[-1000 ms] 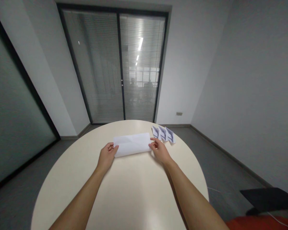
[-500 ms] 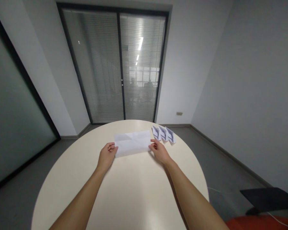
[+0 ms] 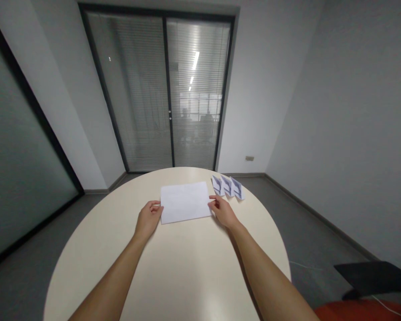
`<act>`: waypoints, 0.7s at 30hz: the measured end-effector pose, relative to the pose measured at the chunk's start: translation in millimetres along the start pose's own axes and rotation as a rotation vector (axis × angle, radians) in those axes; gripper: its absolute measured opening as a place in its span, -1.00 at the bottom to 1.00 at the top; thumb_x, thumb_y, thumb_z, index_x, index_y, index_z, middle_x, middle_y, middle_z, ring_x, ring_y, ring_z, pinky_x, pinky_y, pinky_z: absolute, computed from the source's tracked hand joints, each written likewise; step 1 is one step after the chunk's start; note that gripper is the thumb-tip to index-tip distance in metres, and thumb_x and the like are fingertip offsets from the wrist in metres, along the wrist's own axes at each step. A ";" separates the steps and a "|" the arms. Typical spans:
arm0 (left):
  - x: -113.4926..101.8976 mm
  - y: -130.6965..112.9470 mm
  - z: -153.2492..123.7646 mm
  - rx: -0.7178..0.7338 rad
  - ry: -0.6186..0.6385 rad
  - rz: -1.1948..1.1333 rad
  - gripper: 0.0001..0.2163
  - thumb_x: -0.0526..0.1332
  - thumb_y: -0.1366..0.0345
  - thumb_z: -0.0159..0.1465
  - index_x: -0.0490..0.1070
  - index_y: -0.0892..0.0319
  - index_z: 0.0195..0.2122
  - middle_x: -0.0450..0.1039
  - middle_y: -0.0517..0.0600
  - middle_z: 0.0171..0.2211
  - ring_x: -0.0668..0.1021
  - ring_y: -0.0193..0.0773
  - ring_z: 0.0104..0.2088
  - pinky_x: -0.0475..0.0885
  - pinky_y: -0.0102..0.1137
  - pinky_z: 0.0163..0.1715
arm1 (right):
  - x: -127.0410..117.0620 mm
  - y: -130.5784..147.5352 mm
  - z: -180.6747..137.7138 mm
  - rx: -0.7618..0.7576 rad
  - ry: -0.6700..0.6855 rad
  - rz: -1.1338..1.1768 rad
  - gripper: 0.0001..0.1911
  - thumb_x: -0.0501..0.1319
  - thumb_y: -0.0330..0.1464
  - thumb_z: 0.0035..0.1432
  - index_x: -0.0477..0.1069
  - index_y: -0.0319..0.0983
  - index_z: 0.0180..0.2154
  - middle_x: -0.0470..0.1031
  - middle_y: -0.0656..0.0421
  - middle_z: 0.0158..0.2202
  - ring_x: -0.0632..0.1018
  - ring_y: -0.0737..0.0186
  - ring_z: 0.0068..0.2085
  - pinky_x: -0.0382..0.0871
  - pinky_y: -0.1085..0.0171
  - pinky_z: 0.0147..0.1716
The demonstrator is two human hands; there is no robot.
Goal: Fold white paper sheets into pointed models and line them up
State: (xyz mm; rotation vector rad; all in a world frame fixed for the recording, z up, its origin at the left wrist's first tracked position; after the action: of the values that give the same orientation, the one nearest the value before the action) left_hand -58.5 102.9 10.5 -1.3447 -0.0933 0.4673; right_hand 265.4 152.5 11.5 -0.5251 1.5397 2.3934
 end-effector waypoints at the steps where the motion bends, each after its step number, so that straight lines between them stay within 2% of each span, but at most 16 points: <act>1: -0.1 0.4 -0.1 -0.001 0.001 0.004 -0.58 0.32 0.03 -0.02 0.42 0.19 -0.21 0.57 0.01 -0.46 0.61 -0.14 -0.42 0.44 -0.35 -0.42 | -0.3 1.1 -0.4 0.001 0.000 -0.003 -0.59 0.17 -0.21 0.20 0.41 -0.32 0.00 0.44 0.22 -0.44 0.45 0.24 -0.39 0.31 0.27 -0.32; 9: 0.7 5.8 1.2 -0.007 0.013 0.067 -0.61 0.29 0.06 0.04 0.44 0.19 -0.19 0.58 0.03 -0.45 0.61 -0.13 -0.41 0.45 -0.34 -0.40 | -2.3 0.4 -1.6 0.024 -0.014 -0.008 -0.58 0.18 -0.22 0.19 0.42 -0.31 0.03 0.45 0.23 -0.44 0.44 0.26 -0.41 0.31 0.29 -0.35; 21: -0.8 18.0 3.8 -0.022 0.037 0.343 -0.71 0.20 0.11 0.19 0.45 0.12 -0.12 0.60 0.00 -0.37 0.62 -0.17 -0.35 0.40 -0.38 -0.35 | -2.1 -1.0 -3.3 0.051 0.008 -0.074 -0.57 0.17 -0.27 0.20 0.40 -0.31 0.07 0.48 0.20 -0.40 0.46 0.25 -0.40 0.31 0.29 -0.34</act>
State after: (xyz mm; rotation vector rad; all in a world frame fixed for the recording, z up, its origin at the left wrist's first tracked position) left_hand -65.4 108.7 -5.5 -1.3960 0.1664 0.7306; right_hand 268.2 150.0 10.3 -0.5711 1.5524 2.2931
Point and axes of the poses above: each hand's wrist, its own z-axis towards the middle knuckle, its own x-axis out of the palm, y = z × x, the point moved 9 cm from there along z, towards the middle knuckle
